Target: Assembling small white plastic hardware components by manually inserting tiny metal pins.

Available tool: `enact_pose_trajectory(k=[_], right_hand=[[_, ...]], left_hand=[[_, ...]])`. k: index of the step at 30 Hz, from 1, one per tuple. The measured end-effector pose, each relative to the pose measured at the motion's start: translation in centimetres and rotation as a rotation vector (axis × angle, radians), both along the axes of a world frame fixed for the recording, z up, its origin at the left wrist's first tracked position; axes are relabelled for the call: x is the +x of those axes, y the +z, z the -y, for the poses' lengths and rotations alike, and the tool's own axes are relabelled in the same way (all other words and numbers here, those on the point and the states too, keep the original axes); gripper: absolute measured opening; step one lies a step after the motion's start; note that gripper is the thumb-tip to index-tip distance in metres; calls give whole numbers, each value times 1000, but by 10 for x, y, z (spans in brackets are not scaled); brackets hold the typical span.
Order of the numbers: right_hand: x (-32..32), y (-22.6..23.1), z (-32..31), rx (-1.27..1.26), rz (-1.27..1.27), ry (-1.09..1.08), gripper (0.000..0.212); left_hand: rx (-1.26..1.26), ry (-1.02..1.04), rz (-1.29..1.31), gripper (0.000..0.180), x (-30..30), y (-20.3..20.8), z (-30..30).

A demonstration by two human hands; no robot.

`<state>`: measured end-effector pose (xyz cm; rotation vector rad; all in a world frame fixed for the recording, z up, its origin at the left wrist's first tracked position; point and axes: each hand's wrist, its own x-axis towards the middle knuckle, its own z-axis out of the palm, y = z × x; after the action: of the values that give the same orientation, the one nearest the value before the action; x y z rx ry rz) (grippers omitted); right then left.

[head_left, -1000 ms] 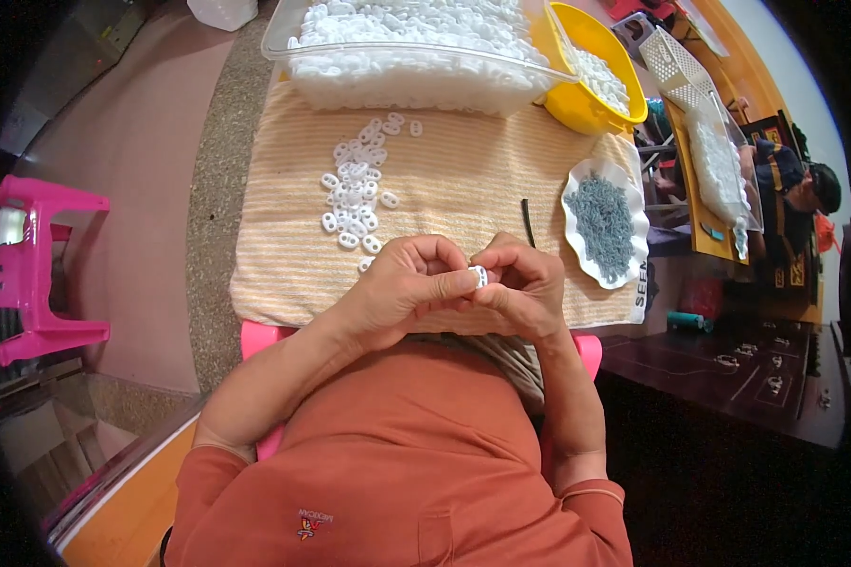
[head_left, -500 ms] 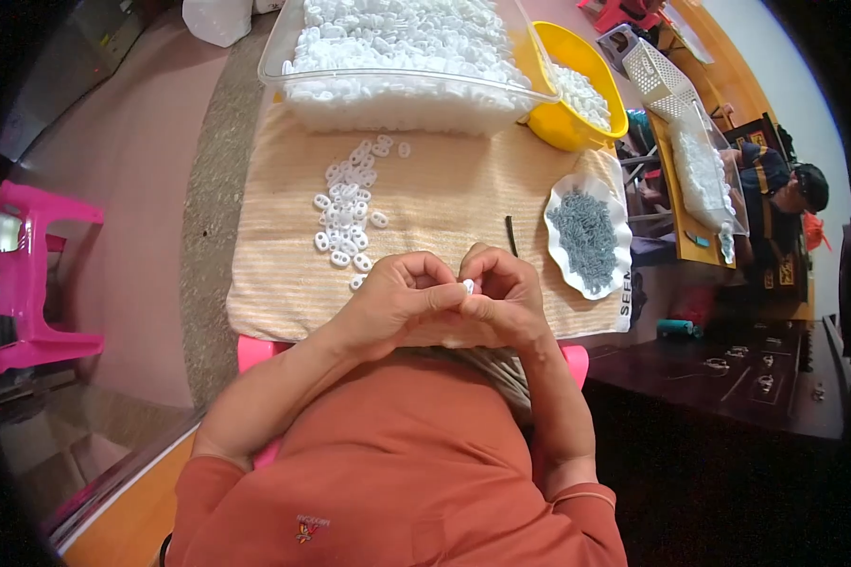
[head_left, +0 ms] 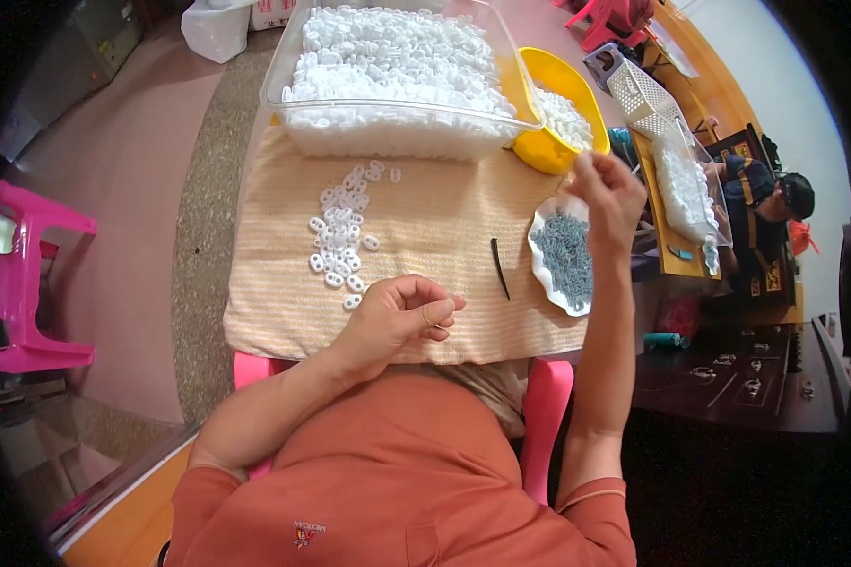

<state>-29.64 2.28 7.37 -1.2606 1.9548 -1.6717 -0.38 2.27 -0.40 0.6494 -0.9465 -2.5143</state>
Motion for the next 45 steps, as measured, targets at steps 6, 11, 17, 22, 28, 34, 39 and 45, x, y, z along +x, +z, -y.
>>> enact_pose_trajectory(k=[6,11,17,22,28,34,39,45], right_hand=[[-45,4,30,117,-339,-181,31],[10,-22,11,64,-102,141,23],[95,-50,3,292,-292,553,20],[131,-58,22,254,-565,710,21],[155,-62,41,314,-666,686,23],[162,-64,50,412,-816,658,24],[162,-60,50,429,-774,664,21],[149,-63,36,393,-771,665,19]], left_hand=[[-61,-4,21,14,0,0,-1],[-129,28,35,15,2,5,-2],[-396,129,25,15,0,10,-19],[-858,348,-81,11,3,20,-22],[-879,373,-127,10,5,26,-23],[-969,407,-99,10,5,24,-22],[-877,383,-73,8,6,27,-25],[-795,385,-14,6,7,22,-22]])
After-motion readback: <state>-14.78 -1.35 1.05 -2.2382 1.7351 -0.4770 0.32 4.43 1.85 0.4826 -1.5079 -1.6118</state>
